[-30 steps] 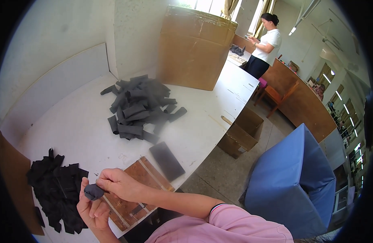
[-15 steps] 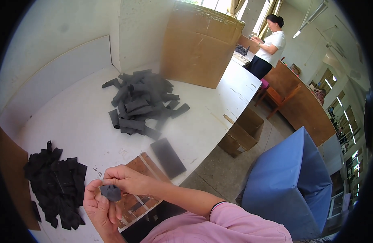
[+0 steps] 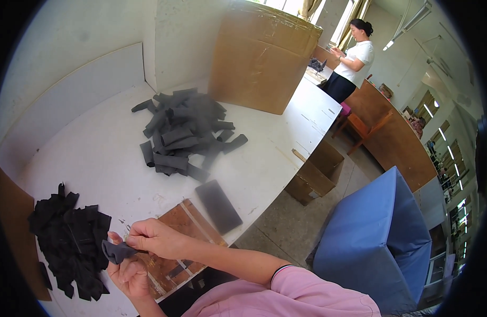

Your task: Processing small black rubber or plastic components by folding or manipulating them at a workbench.

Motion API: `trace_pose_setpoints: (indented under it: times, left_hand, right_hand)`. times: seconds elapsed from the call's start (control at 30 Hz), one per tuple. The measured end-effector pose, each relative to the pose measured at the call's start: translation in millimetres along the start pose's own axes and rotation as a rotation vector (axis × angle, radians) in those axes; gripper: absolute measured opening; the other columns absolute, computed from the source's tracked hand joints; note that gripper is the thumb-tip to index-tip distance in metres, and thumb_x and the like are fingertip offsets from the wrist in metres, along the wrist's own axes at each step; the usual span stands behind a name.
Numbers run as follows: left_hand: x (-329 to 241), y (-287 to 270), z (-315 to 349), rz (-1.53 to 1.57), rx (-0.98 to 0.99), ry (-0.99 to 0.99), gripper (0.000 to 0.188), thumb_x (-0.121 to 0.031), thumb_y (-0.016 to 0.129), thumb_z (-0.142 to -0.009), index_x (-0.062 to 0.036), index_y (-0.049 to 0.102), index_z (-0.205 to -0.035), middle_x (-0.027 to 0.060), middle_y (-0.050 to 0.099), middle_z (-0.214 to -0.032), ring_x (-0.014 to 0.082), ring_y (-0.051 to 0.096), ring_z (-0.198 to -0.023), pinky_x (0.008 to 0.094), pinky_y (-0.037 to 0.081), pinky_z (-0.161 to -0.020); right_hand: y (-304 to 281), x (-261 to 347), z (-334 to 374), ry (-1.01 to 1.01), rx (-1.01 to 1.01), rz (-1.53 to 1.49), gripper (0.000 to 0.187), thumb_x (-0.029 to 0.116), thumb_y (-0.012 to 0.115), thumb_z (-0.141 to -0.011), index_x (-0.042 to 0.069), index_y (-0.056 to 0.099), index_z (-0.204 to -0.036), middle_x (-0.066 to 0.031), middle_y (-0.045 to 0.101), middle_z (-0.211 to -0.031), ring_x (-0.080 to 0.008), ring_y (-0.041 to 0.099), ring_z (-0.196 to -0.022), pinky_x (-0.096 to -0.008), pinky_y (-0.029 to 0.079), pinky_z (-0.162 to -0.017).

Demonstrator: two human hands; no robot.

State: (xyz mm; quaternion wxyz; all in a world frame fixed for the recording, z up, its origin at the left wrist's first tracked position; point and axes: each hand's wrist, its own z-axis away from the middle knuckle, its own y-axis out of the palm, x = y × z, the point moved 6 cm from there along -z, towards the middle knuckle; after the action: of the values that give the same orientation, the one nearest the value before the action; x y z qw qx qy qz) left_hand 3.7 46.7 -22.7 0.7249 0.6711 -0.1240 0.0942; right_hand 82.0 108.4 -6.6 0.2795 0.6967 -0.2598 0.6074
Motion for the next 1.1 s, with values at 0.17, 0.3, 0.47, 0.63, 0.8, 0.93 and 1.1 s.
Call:
trace_pose_setpoints:
  times: [0.17,0.3,0.47,0.63,0.8,0.93,1.1]
  left_hand:
    - [-19.9,-44.0,4.6,-0.203,-0.201,0.068,0.037,-0.008,0.034,-0.087,0.0006,0.038,-0.123,0.0169,0.054,-0.079,0.0079,0.036,-0.037,0.0218,0.036,-0.038]
    - [-10.7,-26.6,12.1,-0.535,-0.17,0.172,0.035,-0.006,0.044,-0.085,0.0026,0.038,-0.119,0.0126,0.052,-0.071,0.0066,0.032,-0.033,0.0191,0.032,-0.033]
    - [23.3,24.2,16.5,-1.219,0.064,0.436,0.038,-0.008,0.062,-0.077,0.0023,0.04,-0.107,0.0048,0.049,-0.057,0.0048,0.031,-0.03,0.0168,0.03,-0.029]
    - [-3.4,-23.3,13.0,-1.069,-0.124,0.249,0.035,-0.007,0.061,-0.077,0.0018,0.044,-0.106,0.0068,0.052,-0.061,0.0047,0.031,-0.031,0.0178,0.03,-0.03]
    - [-16.4,-36.6,12.6,-0.919,-0.126,0.17,0.032,-0.006,0.054,-0.081,0.0016,0.044,-0.11,0.0121,0.056,-0.071,0.0057,0.033,-0.032,0.0206,0.032,-0.032]
    - [-10.1,-21.5,16.0,-0.329,-0.095,0.095,0.034,-0.006,0.04,-0.085,0.0006,0.04,-0.118,0.0205,0.055,-0.087,0.0077,0.036,-0.034,0.0229,0.035,-0.036]
    - [-6.3,-30.8,5.3,-0.666,-0.067,-0.026,0.023,-0.007,0.045,-0.083,-0.001,0.049,-0.104,0.0153,0.058,-0.086,0.0082,0.042,-0.041,0.0229,0.037,-0.04]
  right_hand:
    - [1.2,-52.6,15.0,0.212,0.025,-0.33,0.024,0.025,0.05,-0.086,0.006,0.049,-0.072,0.0042,0.043,-0.061,-0.0037,0.038,-0.052,-0.0188,0.033,-0.046]
    - [-1.8,-48.2,10.2,0.164,-0.035,-0.309,0.022,0.02,0.052,-0.085,0.006,0.049,-0.069,0.0033,0.043,-0.055,-0.0042,0.038,-0.046,-0.0201,0.03,-0.041]
    - [-3.0,-11.0,7.9,0.002,0.111,-0.265,0.021,0.018,0.05,-0.086,0.005,0.049,-0.07,0.0027,0.044,-0.056,-0.0043,0.038,-0.047,-0.0196,0.032,-0.042]
    - [-0.4,-58.7,18.6,0.078,0.092,-0.241,0.021,0.02,0.05,-0.086,0.005,0.049,-0.072,0.0034,0.044,-0.06,-0.004,0.039,-0.051,-0.0187,0.033,-0.045]
    - [-1.7,-54.6,20.2,0.165,0.049,-0.263,0.02,0.02,0.049,-0.087,0.005,0.049,-0.073,0.0039,0.045,-0.063,-0.0037,0.041,-0.056,-0.0184,0.034,-0.049]
    - [2.2,-19.2,8.5,0.138,0.098,-0.149,0.018,0.018,0.05,-0.085,0.004,0.051,-0.074,0.0026,0.048,-0.065,-0.004,0.043,-0.058,-0.0188,0.036,-0.051]
    - [-9.3,-48.4,13.3,0.191,0.009,-0.155,0.016,0.015,0.051,-0.083,0.003,0.052,-0.072,0.0026,0.048,-0.063,-0.0048,0.043,-0.056,-0.0196,0.037,-0.05]
